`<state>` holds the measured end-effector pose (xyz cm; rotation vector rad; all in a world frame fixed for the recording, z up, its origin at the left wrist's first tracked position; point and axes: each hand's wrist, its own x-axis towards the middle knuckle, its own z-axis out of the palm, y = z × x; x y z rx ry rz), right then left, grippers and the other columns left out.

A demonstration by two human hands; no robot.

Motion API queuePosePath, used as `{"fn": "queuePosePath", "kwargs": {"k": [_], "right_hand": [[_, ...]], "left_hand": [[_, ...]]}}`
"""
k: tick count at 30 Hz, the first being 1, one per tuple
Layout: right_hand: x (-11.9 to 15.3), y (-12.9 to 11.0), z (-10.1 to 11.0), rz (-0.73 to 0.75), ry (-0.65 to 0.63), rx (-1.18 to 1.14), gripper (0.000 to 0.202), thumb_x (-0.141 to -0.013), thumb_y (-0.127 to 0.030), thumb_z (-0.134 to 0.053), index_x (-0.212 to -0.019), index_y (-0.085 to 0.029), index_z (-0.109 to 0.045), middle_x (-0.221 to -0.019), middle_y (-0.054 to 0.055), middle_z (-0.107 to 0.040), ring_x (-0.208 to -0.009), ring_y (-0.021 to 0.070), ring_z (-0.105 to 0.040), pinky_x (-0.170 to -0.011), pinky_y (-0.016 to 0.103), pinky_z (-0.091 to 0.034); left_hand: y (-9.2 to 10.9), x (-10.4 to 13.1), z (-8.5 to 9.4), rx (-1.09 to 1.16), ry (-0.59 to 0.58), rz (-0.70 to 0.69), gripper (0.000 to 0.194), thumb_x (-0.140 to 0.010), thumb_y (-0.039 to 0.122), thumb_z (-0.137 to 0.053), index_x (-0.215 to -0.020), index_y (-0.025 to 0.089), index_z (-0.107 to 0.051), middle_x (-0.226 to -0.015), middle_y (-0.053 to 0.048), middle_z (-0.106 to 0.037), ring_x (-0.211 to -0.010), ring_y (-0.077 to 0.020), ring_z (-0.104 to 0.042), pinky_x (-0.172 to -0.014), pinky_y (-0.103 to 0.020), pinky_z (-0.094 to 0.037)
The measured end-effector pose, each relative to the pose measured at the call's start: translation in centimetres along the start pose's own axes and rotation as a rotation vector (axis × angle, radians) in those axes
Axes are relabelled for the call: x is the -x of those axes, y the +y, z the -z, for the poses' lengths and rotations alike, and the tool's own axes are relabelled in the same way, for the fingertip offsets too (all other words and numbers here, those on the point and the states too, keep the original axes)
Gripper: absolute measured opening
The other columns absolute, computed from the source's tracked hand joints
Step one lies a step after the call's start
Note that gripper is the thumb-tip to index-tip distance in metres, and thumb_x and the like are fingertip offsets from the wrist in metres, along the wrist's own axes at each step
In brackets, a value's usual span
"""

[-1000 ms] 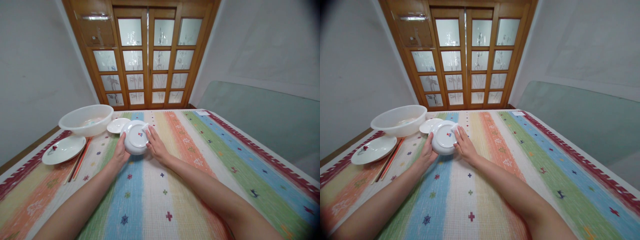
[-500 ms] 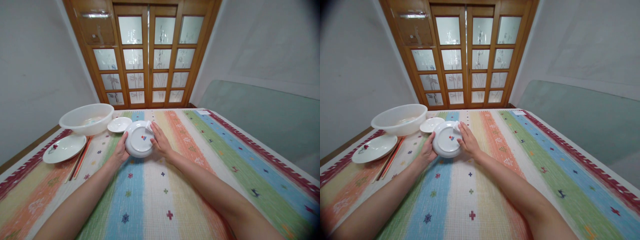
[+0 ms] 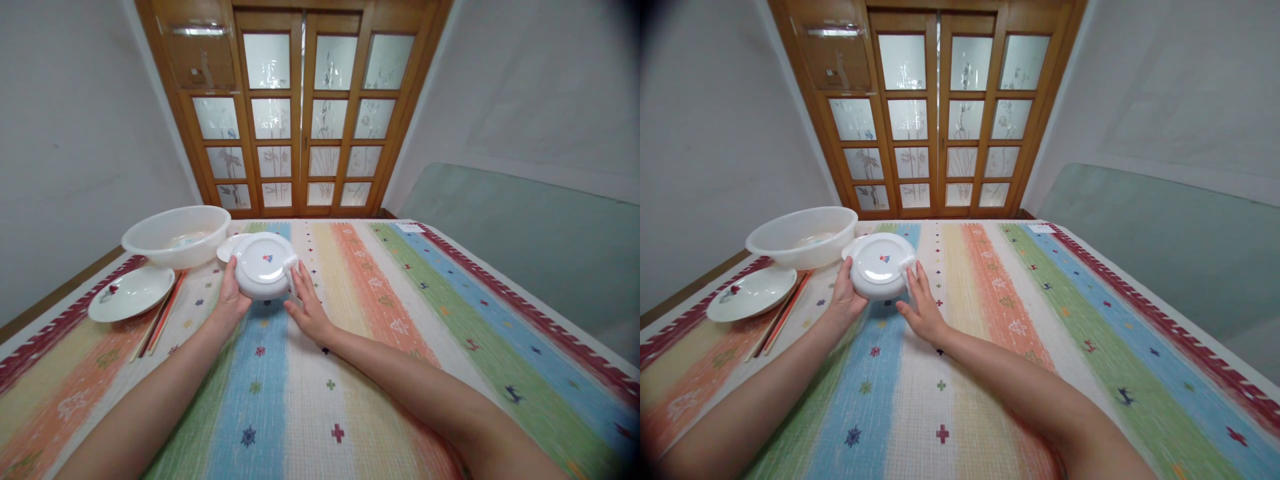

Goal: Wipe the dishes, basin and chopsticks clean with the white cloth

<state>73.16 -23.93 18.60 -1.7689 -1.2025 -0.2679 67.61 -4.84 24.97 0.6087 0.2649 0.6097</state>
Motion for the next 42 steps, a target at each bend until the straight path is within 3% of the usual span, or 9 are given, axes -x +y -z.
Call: {"fn": "queuePosePath", "kwargs": {"k": [4, 10, 13, 15, 20, 27, 34, 38, 42], "right_hand": [[-0.4, -1.1, 0.5, 0.086, 0.057, 0.000, 0.075, -0.103, -0.057, -0.045, -0.166, -0.033, -0.012, -0.172, 0.005, -0.001, -0.158, 0.0307, -0.009, -0.125, 0.058, -0.023], [-2.3, 1.1, 2.6, -0.013, 0.337, -0.033, 0.056, -0.102, -0.055, -0.045, -0.152, -0.028, -0.044, -0.156, 0.012, -0.040, -0.147, 0.0301, -0.036, -0.122, 0.057, -0.030], [-2.7, 1.9, 3.7, -0.023, 0.369, -0.111, 0.052, -0.102, -0.058, -0.041, -0.141, -0.025, -0.053, -0.142, 0.012, -0.052, -0.137, 0.0291, -0.047, -0.118, 0.054, -0.038], [-2.8, 2.0, 4.1, -0.012, 0.354, -0.142, 0.052, -0.103, -0.060, -0.039, -0.138, -0.025, -0.054, -0.139, 0.012, -0.055, -0.133, 0.0286, -0.050, -0.116, 0.053, -0.040], [-3.3, 1.9, 4.2, 0.027, 0.266, -0.138, 0.059, -0.103, -0.066, -0.035, -0.141, -0.025, -0.053, -0.140, 0.011, -0.054, -0.134, 0.0279, -0.050, -0.117, 0.051, -0.039], [-3.3, 2.7, 3.8, 0.003, 0.138, -0.073, 0.056, -0.108, -0.056, -0.027, -0.154, -0.029, -0.043, -0.157, 0.008, -0.044, -0.148, 0.0241, -0.037, -0.125, 0.052, -0.028], [-1.9, -0.2, 2.0, 0.239, -0.004, 0.275, 0.070, -0.105, -0.056, -0.039, -0.166, -0.026, -0.019, -0.169, 0.008, -0.021, -0.158, 0.0292, -0.012, -0.127, 0.058, -0.018], [-1.5, -2.9, 0.9, 0.343, -0.151, 0.509, 0.070, -0.104, -0.050, -0.047, -0.164, -0.020, -0.025, -0.169, 0.009, -0.020, -0.158, 0.0291, -0.008, -0.129, 0.056, -0.011], [-1.9, -2.6, 1.3, 0.416, -0.183, 0.606, 0.067, -0.105, -0.048, -0.046, -0.163, -0.021, -0.026, -0.169, 0.006, -0.019, -0.158, 0.0272, -0.008, -0.130, 0.055, -0.010]], "left_hand": [[-0.2, 0.6, -0.5, -0.013, 0.014, 0.001, 0.042, -0.098, 0.037, -0.057, -0.136, 0.021, -0.064, -0.124, -0.005, -0.074, -0.124, -0.0230, -0.065, -0.109, -0.034, -0.050], [-0.9, 2.2, -0.7, -0.090, -0.087, 0.195, 0.049, -0.086, 0.019, -0.063, -0.134, 0.016, -0.064, -0.124, -0.008, -0.073, -0.121, -0.0271, -0.066, -0.107, -0.038, -0.052], [-0.9, 3.0, -0.6, -0.131, -0.143, 0.342, 0.061, -0.076, 0.014, -0.061, -0.137, 0.016, -0.062, -0.121, -0.009, -0.074, -0.118, -0.0320, -0.067, -0.106, -0.046, -0.053], [-0.9, 3.1, -0.5, -0.133, -0.151, 0.372, 0.059, -0.079, 0.022, -0.061, -0.137, 0.016, -0.062, -0.120, -0.010, -0.074, -0.119, -0.0341, -0.067, -0.106, -0.049, -0.053], [-0.8, 2.4, -0.3, -0.137, -0.137, 0.345, 0.051, -0.092, 0.047, -0.061, -0.133, 0.016, -0.065, -0.122, -0.012, -0.074, -0.123, -0.0335, -0.065, -0.107, -0.046, -0.052], [-2.0, 2.4, -0.4, -0.114, -0.046, 0.289, 0.043, -0.097, 0.043, -0.057, -0.133, 0.020, -0.065, -0.129, -0.008, -0.071, -0.122, -0.0284, -0.066, -0.104, -0.041, -0.055], [-2.5, 2.9, -0.7, 0.009, -0.145, 0.245, 0.041, -0.103, 0.041, -0.052, -0.134, 0.017, -0.064, -0.129, -0.007, -0.071, -0.118, -0.0235, -0.068, -0.105, -0.033, -0.054], [-2.7, 3.5, -0.7, -0.003, -0.048, 0.325, 0.044, -0.104, 0.041, -0.050, -0.134, 0.012, -0.063, -0.123, -0.012, -0.073, -0.113, -0.0223, -0.070, -0.104, -0.033, -0.054], [-2.5, 3.7, -0.8, 0.013, -0.045, 0.321, 0.045, -0.103, 0.040, -0.053, -0.137, 0.012, -0.062, -0.126, -0.013, -0.072, -0.119, -0.0237, -0.068, -0.105, -0.034, -0.054]]}}
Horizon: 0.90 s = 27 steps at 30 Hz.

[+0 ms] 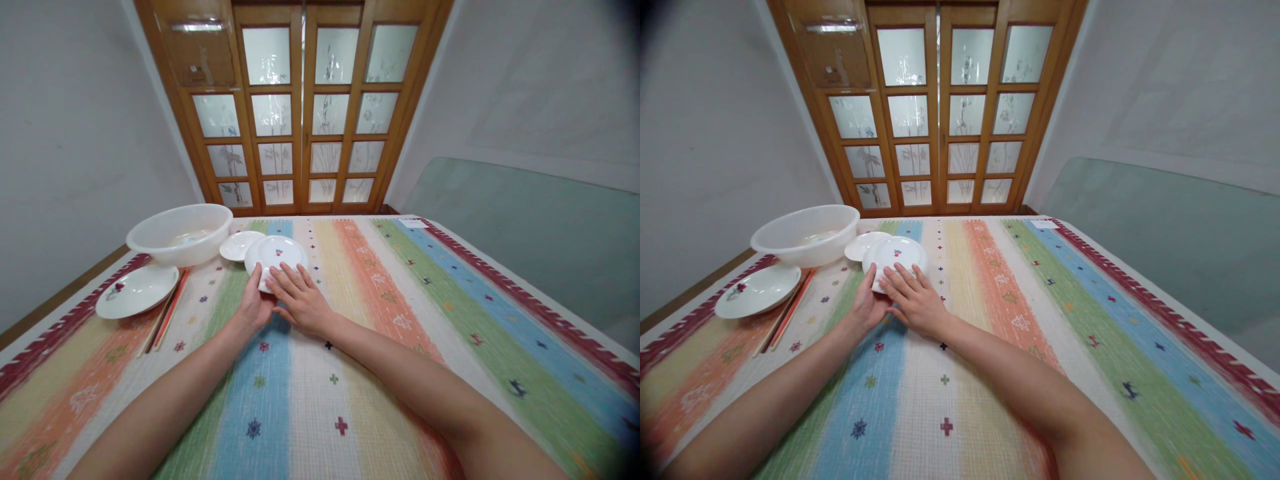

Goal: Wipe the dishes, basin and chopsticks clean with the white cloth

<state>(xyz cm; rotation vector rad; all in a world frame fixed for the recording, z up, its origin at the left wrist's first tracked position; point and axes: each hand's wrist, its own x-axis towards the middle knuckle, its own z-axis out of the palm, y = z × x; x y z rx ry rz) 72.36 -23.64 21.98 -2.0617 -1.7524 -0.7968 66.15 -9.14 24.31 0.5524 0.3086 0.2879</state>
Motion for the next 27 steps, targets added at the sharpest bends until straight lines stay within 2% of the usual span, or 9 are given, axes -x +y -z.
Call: {"fn": "queuePosePath", "kwargs": {"k": [4, 7, 12, 14, 17, 20, 23, 27], "right_hand": [[0.7, 2.6, -0.7, -0.158, 0.078, 0.033, 0.082, -0.104, -0.051, -0.048, -0.166, -0.015, -0.008, -0.169, 0.013, -0.015, -0.158, 0.0289, -0.008, -0.128, 0.057, -0.015], [1.0, 3.0, -0.9, -0.208, 0.111, 0.034, 0.088, -0.103, -0.052, -0.048, -0.166, -0.011, 0.000, -0.169, 0.017, -0.014, -0.158, 0.0301, -0.008, -0.128, 0.058, -0.017], [0.8, 0.7, -0.4, 0.050, 0.030, 0.001, 0.080, -0.104, -0.056, -0.046, -0.166, -0.015, -0.015, -0.170, 0.014, -0.014, -0.158, 0.0294, -0.010, -0.129, 0.055, -0.017], [0.7, 0.6, -0.4, 0.075, 0.033, 0.004, 0.077, -0.104, -0.056, -0.045, -0.165, -0.018, -0.018, -0.170, 0.012, -0.016, -0.158, 0.0292, -0.012, -0.129, 0.054, -0.017], [0.9, 1.9, -0.8, -0.045, 0.118, -0.008, 0.081, -0.104, -0.057, -0.042, -0.167, -0.017, -0.009, -0.170, 0.015, -0.013, -0.157, 0.0309, -0.012, -0.128, 0.057, -0.018], [1.2, 3.7, -1.2, -0.197, 0.222, -0.077, 0.082, -0.105, -0.060, -0.034, -0.167, -0.018, 0.000, -0.170, 0.016, -0.010, -0.158, 0.0318, -0.012, -0.126, 0.059, -0.021], [1.4, 4.9, -1.3, -0.313, 0.285, -0.214, 0.075, -0.106, -0.060, -0.029, -0.167, -0.023, -0.007, -0.170, 0.012, -0.014, -0.157, 0.0291, -0.017, -0.126, 0.056, -0.026], [1.5, 6.0, -0.9, -0.481, 0.334, -0.396, 0.063, -0.108, -0.055, -0.027, -0.164, -0.026, -0.025, -0.164, 0.010, -0.032, -0.152, 0.0260, -0.032, -0.125, 0.053, -0.031]], "left_hand": [[0.2, -0.1, -0.4, 0.020, -0.151, -0.110, 0.043, -0.104, 0.035, -0.051, -0.142, 0.017, -0.058, -0.137, -0.012, -0.066, -0.129, -0.0256, -0.062, -0.108, -0.039, -0.052], [0.1, 0.0, -0.8, 0.030, -0.178, -0.115, 0.043, -0.104, 0.031, -0.050, -0.144, 0.018, -0.057, -0.140, -0.011, -0.064, -0.132, -0.0252, -0.059, -0.109, -0.039, -0.052], [0.1, 0.4, -1.1, 0.073, -0.012, -0.035, 0.043, -0.103, 0.033, -0.051, -0.141, 0.014, -0.058, -0.130, -0.014, -0.069, -0.121, -0.0231, -0.067, -0.106, -0.034, -0.054], [0.4, 0.5, -1.2, 0.075, -0.008, -0.052, 0.043, -0.104, 0.035, -0.051, -0.140, 0.014, -0.059, -0.127, -0.014, -0.071, -0.118, -0.0229, -0.068, -0.105, -0.033, -0.054], [1.0, 0.5, -1.2, 0.057, -0.098, -0.128, 0.043, -0.103, 0.036, -0.051, -0.141, 0.018, -0.059, -0.132, -0.011, -0.069, -0.121, -0.0236, -0.066, -0.106, -0.037, -0.054], [1.2, 0.2, -0.8, 0.022, -0.151, -0.128, 0.043, -0.102, 0.036, -0.054, -0.142, 0.020, -0.059, -0.137, -0.009, -0.067, -0.127, -0.0255, -0.062, -0.108, -0.041, -0.053], [1.2, -0.3, 0.2, -0.036, -0.131, -0.043, 0.044, -0.099, 0.035, -0.058, -0.141, 0.020, -0.059, -0.136, -0.009, -0.067, -0.130, -0.0276, -0.060, -0.109, -0.043, -0.052], [1.3, -1.2, 2.0, -0.145, -0.102, 0.099, 0.043, -0.096, 0.032, -0.063, -0.136, 0.018, -0.062, -0.130, -0.010, -0.070, -0.129, -0.0298, -0.060, -0.109, -0.044, -0.051]]}}
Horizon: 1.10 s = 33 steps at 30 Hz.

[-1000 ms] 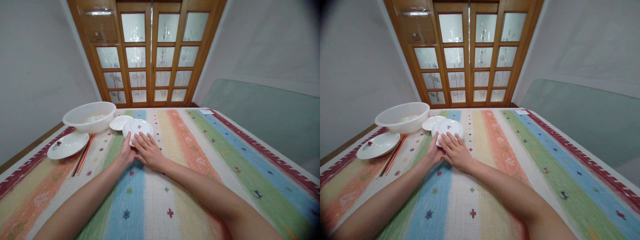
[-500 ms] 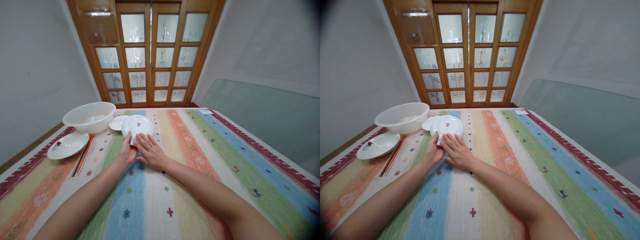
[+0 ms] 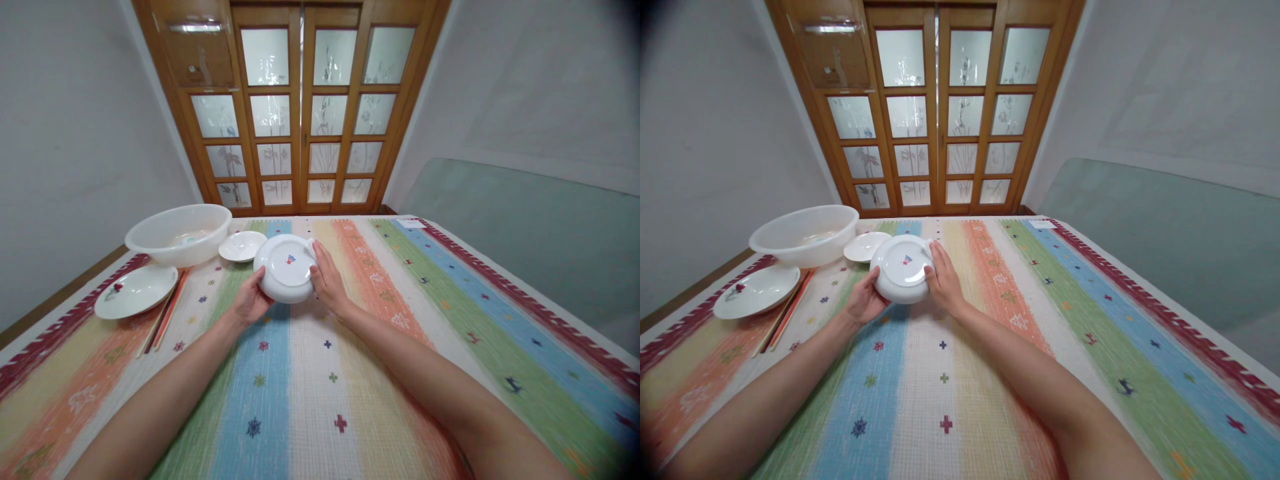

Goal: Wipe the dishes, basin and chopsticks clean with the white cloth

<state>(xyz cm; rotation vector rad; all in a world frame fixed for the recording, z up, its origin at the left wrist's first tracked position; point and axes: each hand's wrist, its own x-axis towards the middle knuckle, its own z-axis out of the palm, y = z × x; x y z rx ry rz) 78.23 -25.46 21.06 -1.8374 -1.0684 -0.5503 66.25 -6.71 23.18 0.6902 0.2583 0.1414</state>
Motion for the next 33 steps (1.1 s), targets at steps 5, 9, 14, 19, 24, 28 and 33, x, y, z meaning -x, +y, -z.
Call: {"fn": "queuePosePath", "kwargs": {"k": [5, 9, 14, 19, 24, 28, 33], "right_hand": [[-0.9, 0.4, 1.0, -0.053, 0.027, -0.025, 0.062, -0.108, -0.054, -0.032, -0.162, -0.023, -0.031, -0.158, 0.012, -0.043, -0.146, 0.0264, -0.042, -0.122, 0.052, -0.036], [-0.7, -0.9, 1.0, 0.152, -0.079, 0.097, 0.065, -0.107, -0.053, -0.034, -0.165, -0.025, -0.021, -0.168, 0.009, -0.025, -0.155, 0.0264, -0.024, -0.126, 0.052, -0.027], [0.8, -3.7, -0.2, 0.424, -0.260, 0.259, 0.077, -0.106, -0.057, -0.038, -0.166, -0.017, -0.013, -0.169, 0.013, -0.017, -0.157, 0.0283, -0.017, -0.128, 0.052, -0.020], [0.7, -3.1, 0.0, 0.444, -0.282, 0.371, 0.071, -0.106, -0.052, -0.041, -0.165, -0.019, -0.019, -0.166, 0.010, -0.027, -0.156, 0.0271, -0.019, -0.129, 0.055, -0.017], [-0.5, -0.9, 1.4, 0.340, -0.190, 0.411, 0.071, -0.107, -0.056, -0.036, -0.165, -0.019, -0.020, -0.166, 0.011, -0.027, -0.156, 0.0293, -0.019, -0.128, 0.059, -0.014], [0.0, -2.3, 1.1, 0.412, -0.252, 0.380, 0.077, -0.106, -0.061, -0.032, -0.166, -0.017, -0.015, -0.169, 0.011, -0.019, -0.157, 0.0287, -0.015, -0.129, 0.056, -0.014], [1.0, -3.9, 0.1, 0.533, -0.337, 0.333, 0.075, -0.106, -0.056, -0.039, -0.165, -0.015, -0.019, -0.168, 0.011, -0.021, -0.157, 0.0264, -0.016, -0.129, 0.052, -0.017]], "left_hand": [[0.1, -0.3, 1.4, -0.133, -0.082, 0.069, 0.042, -0.088, 0.029, -0.073, -0.127, 0.015, -0.067, -0.124, -0.014, -0.072, -0.122, -0.0323, -0.064, -0.105, -0.044, -0.054], [-0.8, -0.2, 1.0, -0.181, -0.188, 0.033, 0.048, -0.085, 0.025, -0.077, -0.130, 0.016, -0.066, -0.124, -0.013, -0.072, -0.118, -0.0309, -0.066, -0.102, -0.042, -0.055], [-1.9, -0.2, -0.1, -0.086, -0.126, -0.075, 0.047, -0.091, 0.025, -0.070, -0.136, 0.018, -0.062, -0.127, -0.011, -0.071, -0.116, -0.0259, -0.067, -0.103, -0.037, -0.054], [-0.7, 0.0, -0.9, 0.034, -0.050, -0.130, 0.050, -0.096, 0.027, -0.063, -0.145, 0.020, -0.055, -0.135, -0.013, -0.067, -0.124, -0.0269, -0.064, -0.107, -0.042, -0.053], [-0.5, 0.2, -0.8, -0.003, -0.055, -0.054, 0.052, -0.094, 0.027, -0.065, -0.145, 0.020, -0.055, -0.137, -0.013, -0.066, -0.128, -0.0297, -0.062, -0.108, -0.044, -0.052], [-1.4, 0.2, -0.8, -0.056, -0.057, -0.043, 0.047, -0.093, 0.021, -0.067, -0.139, 0.015, -0.061, -0.129, -0.014, -0.070, -0.122, -0.0275, -0.065, -0.108, -0.038, -0.052], [-1.1, -0.1, -0.8, -0.001, -0.006, -0.138, 0.044, -0.097, 0.026, -0.062, -0.139, 0.012, -0.060, -0.126, -0.014, -0.071, -0.118, -0.0244, -0.067, -0.109, -0.037, -0.051]]}}
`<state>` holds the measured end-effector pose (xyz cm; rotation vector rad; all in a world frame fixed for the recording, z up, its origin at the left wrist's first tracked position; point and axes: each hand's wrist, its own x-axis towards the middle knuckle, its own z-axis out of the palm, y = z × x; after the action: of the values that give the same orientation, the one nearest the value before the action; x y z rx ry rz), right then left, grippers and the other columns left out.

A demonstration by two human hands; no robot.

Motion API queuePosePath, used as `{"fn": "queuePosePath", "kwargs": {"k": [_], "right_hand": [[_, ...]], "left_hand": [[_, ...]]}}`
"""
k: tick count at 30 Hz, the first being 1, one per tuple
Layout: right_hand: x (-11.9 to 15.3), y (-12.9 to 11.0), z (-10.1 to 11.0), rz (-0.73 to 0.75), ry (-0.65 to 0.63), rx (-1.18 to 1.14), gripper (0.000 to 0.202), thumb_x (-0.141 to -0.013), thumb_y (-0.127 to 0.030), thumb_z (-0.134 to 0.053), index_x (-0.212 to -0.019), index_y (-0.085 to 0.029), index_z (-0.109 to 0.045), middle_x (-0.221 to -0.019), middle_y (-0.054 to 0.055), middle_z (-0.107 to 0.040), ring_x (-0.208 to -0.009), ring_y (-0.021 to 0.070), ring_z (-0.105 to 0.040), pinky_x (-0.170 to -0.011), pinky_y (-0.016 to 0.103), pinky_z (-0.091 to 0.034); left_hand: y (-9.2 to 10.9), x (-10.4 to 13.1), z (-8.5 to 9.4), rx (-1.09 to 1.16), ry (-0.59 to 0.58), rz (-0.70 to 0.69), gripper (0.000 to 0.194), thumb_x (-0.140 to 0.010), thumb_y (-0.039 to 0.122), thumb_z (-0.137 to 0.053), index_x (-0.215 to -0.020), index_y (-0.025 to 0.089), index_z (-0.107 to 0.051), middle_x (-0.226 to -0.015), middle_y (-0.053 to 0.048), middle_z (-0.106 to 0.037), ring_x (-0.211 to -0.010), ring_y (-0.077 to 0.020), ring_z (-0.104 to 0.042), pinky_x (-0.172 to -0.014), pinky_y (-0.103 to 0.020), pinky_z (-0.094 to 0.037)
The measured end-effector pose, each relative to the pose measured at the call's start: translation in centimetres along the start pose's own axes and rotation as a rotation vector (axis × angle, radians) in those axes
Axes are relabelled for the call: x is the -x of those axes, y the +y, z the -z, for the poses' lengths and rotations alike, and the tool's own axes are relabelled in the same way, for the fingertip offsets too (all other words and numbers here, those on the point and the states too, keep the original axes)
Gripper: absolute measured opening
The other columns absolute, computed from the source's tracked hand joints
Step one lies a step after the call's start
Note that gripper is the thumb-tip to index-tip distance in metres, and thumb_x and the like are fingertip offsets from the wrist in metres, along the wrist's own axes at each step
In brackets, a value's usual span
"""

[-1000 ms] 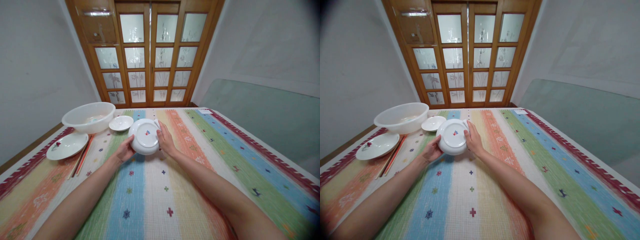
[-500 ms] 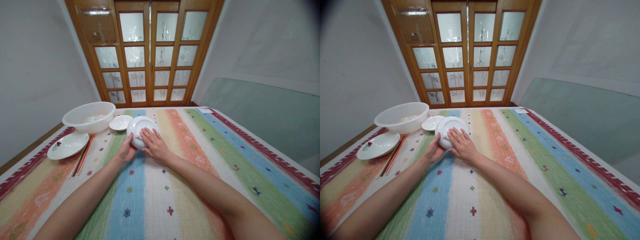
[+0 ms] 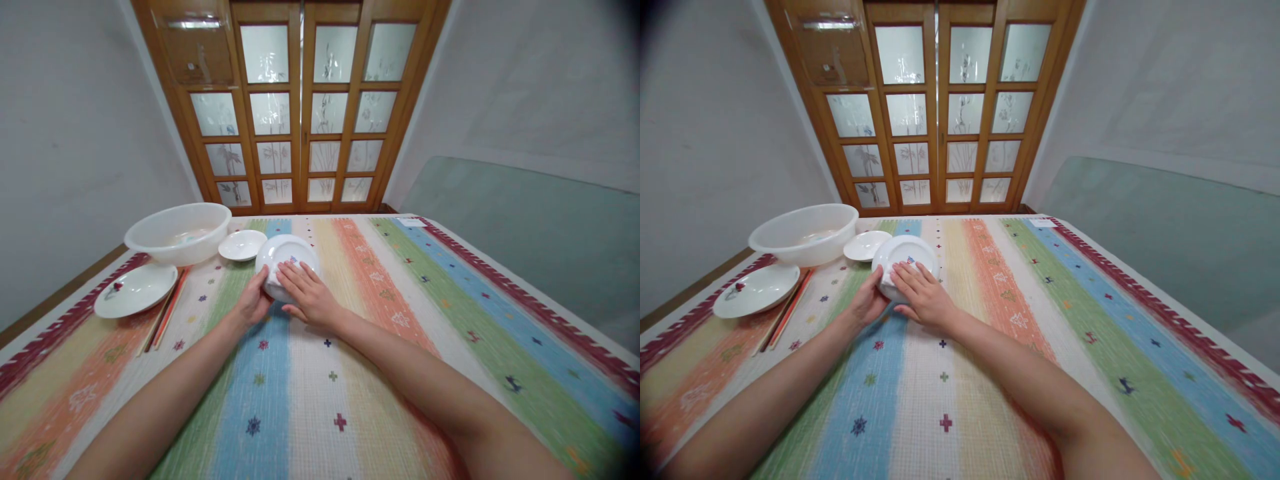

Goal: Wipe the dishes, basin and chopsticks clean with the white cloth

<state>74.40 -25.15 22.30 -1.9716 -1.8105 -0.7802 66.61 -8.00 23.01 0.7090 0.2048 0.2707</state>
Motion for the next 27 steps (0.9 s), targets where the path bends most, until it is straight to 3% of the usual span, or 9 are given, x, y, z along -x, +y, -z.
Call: {"fn": "queuePosePath", "kwargs": {"k": [4, 8, 12, 14, 20, 25, 27], "right_hand": [[0.7, 2.0, -0.4, -0.043, 0.020, 0.014, 0.064, -0.108, -0.047, -0.039, -0.164, -0.020, -0.025, -0.166, 0.009, -0.029, -0.156, 0.0252, -0.020, -0.129, 0.054, -0.017], [1.4, 4.3, -1.2, -0.258, 0.112, 0.002, 0.062, -0.108, -0.047, -0.035, -0.164, -0.022, -0.025, -0.166, 0.010, -0.030, -0.156, 0.0269, -0.021, -0.127, 0.057, -0.019], [1.4, 4.3, -1.5, -0.411, 0.165, -0.101, 0.067, -0.108, -0.048, -0.035, -0.166, -0.020, -0.017, -0.166, 0.013, -0.028, -0.155, 0.0260, -0.026, -0.124, 0.053, -0.031], [1.1, 3.5, -1.1, -0.377, 0.146, -0.115, 0.069, -0.107, -0.050, -0.037, -0.166, -0.021, -0.017, -0.167, 0.012, -0.025, -0.155, 0.0265, -0.024, -0.124, 0.052, -0.031], [0.7, 2.3, 0.1, -0.008, -0.005, -0.047, 0.065, -0.107, -0.053, -0.037, -0.164, -0.023, -0.026, -0.168, 0.007, -0.025, -0.156, 0.0256, -0.022, -0.129, 0.052, -0.020], [0.9, 2.8, 0.0, -0.179, 0.091, 0.022, 0.061, -0.107, -0.048, -0.039, -0.162, -0.023, -0.032, -0.165, 0.009, -0.032, -0.156, 0.0274, -0.020, -0.128, 0.058, -0.019], [0.9, 2.4, 0.0, -0.179, 0.081, 0.024, 0.063, -0.106, -0.047, -0.043, -0.162, -0.021, -0.031, -0.164, 0.010, -0.033, -0.155, 0.0278, -0.023, -0.127, 0.057, -0.021]], "left_hand": [[0.7, -0.5, 0.1, 0.036, 0.007, -0.021, 0.050, -0.098, 0.034, -0.061, -0.145, 0.016, -0.055, -0.133, -0.014, -0.068, -0.123, -0.0276, -0.065, -0.110, -0.043, -0.051], [0.4, -0.6, 0.3, 0.016, 0.039, -0.008, 0.053, -0.097, 0.035, -0.064, -0.147, 0.022, -0.054, -0.135, -0.012, -0.068, -0.125, -0.0282, -0.064, -0.110, -0.043, -0.051], [-0.5, -0.5, 0.8, -0.059, 0.064, 0.007, 0.052, -0.092, 0.031, -0.071, -0.142, 0.018, -0.059, -0.129, -0.013, -0.071, -0.122, -0.0284, -0.066, -0.108, -0.038, -0.052], [-0.8, -0.4, 1.0, -0.077, 0.049, 0.010, 0.053, -0.090, 0.030, -0.074, -0.139, 0.017, -0.061, -0.125, -0.013, -0.072, -0.120, -0.0292, -0.067, -0.106, -0.037, -0.053], [-1.0, -0.4, 1.1, -0.065, 0.012, -0.033, 0.048, -0.090, 0.033, -0.074, -0.135, 0.018, -0.064, -0.125, -0.011, -0.073, -0.120, -0.0287, -0.067, -0.106, -0.037, -0.054], [-0.7, -0.7, 0.7, -0.025, 0.020, -0.085, 0.050, -0.092, 0.034, -0.072, -0.139, 0.020, -0.061, -0.131, -0.011, -0.070, -0.125, -0.0287, -0.065, -0.110, -0.040, -0.052], [-0.7, -0.7, 0.6, -0.001, 0.026, -0.083, 0.052, -0.092, 0.033, -0.072, -0.140, 0.020, -0.060, -0.130, -0.012, -0.070, -0.125, -0.0289, -0.065, -0.110, -0.041, -0.052]]}}
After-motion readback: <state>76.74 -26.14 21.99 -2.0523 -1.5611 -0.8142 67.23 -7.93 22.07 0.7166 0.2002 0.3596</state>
